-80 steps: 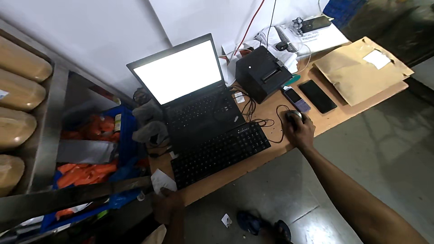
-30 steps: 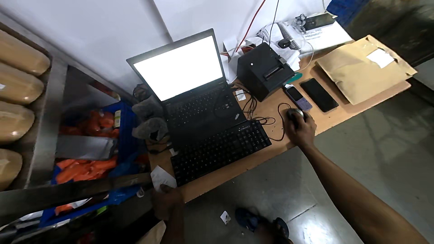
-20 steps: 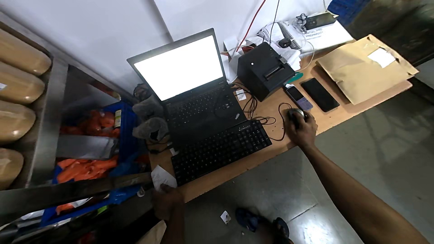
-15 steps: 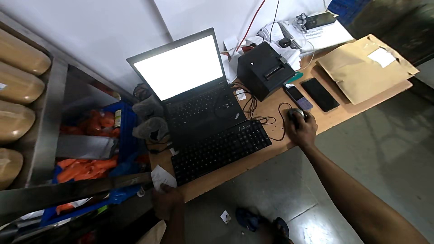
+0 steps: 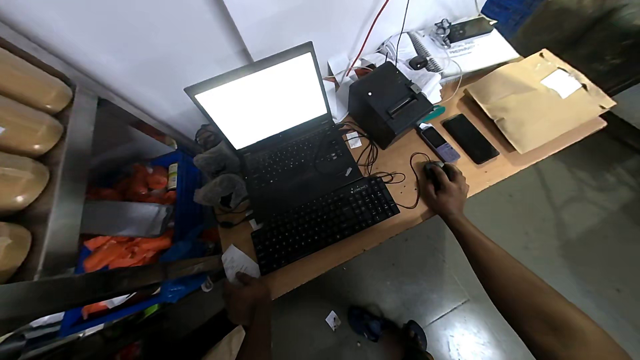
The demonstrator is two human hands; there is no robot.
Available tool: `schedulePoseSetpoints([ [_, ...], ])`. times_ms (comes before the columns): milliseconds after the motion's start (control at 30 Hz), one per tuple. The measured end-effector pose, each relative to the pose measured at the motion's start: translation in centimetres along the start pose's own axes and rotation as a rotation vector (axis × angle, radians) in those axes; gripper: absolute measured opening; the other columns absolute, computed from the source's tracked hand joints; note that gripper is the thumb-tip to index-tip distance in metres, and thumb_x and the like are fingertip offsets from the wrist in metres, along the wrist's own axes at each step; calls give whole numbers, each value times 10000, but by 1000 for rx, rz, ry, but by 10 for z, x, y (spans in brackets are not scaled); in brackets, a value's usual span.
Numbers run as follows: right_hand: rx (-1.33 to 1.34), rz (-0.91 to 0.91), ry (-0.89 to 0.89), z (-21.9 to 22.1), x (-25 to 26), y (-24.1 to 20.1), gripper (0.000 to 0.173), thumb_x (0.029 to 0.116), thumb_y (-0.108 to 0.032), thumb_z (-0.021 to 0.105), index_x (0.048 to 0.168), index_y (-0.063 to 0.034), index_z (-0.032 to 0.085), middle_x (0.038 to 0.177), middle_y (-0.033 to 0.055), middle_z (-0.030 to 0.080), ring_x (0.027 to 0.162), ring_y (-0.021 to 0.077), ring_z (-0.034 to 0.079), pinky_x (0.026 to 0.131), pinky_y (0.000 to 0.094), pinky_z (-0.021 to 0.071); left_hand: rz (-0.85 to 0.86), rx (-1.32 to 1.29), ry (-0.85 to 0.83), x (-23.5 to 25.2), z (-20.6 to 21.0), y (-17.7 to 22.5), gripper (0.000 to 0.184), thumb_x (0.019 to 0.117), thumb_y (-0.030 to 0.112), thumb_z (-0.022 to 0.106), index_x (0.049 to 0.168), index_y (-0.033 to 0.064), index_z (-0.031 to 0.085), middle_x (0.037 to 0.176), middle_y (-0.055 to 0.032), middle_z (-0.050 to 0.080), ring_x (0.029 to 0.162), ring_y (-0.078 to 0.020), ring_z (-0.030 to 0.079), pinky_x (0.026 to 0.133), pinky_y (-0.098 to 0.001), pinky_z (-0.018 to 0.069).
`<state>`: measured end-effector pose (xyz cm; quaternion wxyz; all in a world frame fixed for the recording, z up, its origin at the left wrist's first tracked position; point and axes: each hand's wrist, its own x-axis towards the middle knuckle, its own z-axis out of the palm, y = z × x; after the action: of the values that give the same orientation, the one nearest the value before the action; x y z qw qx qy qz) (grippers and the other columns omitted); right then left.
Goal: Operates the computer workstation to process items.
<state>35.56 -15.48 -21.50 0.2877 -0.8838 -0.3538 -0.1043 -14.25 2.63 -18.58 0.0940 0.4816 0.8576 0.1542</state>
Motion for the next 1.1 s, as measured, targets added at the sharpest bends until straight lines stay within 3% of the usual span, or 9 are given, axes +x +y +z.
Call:
schedulePoseSetpoints([
  [1100, 22, -11, 3, 0, 0, 0, 465, 910, -387, 521, 1269, -151, 699, 1418, 235, 550, 1238, 485, 543, 903, 690, 434, -15, 53, 6, 2, 4, -2, 550, 1107, 402, 372, 1528, 59, 460, 1435, -229, 583, 1313, -404, 584, 1052, -619, 472],
])
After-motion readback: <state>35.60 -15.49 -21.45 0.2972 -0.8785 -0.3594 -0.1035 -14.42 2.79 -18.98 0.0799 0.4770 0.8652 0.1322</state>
